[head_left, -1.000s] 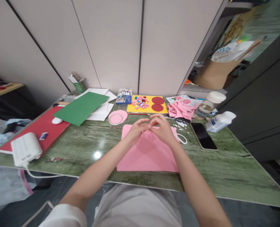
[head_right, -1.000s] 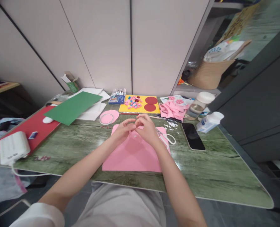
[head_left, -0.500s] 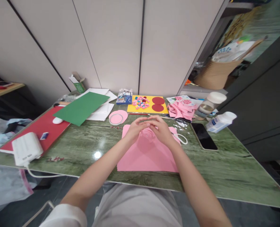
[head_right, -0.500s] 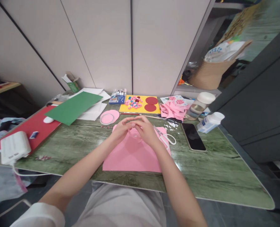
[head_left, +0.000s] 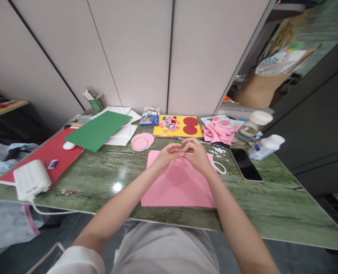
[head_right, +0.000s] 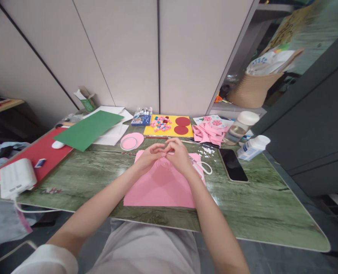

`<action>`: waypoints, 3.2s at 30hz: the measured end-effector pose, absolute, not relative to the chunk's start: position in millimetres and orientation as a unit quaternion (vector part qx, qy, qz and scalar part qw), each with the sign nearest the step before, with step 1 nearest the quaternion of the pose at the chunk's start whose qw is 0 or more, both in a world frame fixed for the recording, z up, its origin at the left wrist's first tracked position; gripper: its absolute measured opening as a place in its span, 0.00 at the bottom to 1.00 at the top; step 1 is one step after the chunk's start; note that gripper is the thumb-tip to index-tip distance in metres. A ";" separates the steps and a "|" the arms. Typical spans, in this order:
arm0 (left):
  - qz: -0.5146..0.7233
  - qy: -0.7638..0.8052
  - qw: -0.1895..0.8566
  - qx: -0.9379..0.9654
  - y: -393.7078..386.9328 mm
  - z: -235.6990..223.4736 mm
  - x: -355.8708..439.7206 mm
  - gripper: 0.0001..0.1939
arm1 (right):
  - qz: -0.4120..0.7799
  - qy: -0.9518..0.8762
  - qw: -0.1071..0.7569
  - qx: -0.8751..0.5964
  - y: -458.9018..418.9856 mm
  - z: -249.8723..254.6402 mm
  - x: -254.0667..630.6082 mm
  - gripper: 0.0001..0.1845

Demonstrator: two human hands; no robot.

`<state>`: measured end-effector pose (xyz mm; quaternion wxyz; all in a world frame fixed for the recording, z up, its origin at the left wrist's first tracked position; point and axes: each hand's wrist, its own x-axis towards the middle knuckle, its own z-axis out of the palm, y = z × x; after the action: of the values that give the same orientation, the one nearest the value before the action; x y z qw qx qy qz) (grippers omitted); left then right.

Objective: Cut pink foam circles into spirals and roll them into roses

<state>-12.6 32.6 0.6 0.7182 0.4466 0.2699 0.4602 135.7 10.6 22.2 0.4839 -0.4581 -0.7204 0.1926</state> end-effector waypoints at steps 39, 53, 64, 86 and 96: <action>0.448 0.276 0.748 0.404 36.3 -0.8 -15.7 0.17 | 0.146 -0.759 0.448 -0.449 9.1 23.9 137.5 0.07; 0.411 0.253 0.760 0.436 30.7 5.4 -15.2 0.19 | 0.182 -0.745 0.458 -0.450 8.1 25.4 136.1 0.07; 0.444 0.267 0.761 0.391 37.1 0.7 -16.2 0.17 | 0.188 -0.750 0.453 -0.444 5.7 29.0 135.1 0.01; 0.444 0.277 0.747 0.410 34.9 -1.1 -15.7 0.18 | 0.157 -0.737 0.460 -0.470 10.1 20.1 135.7 0.03; 0.409 0.269 0.760 0.428 28.6 4.1 -13.2 0.19 | 0.159 -0.751 0.448 -0.457 8.5 23.7 133.2 0.08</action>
<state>-13.2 28.6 4.1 0.7601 0.4276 0.2685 0.4090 133.2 8.5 23.7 0.4484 -0.4574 -0.7513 0.1590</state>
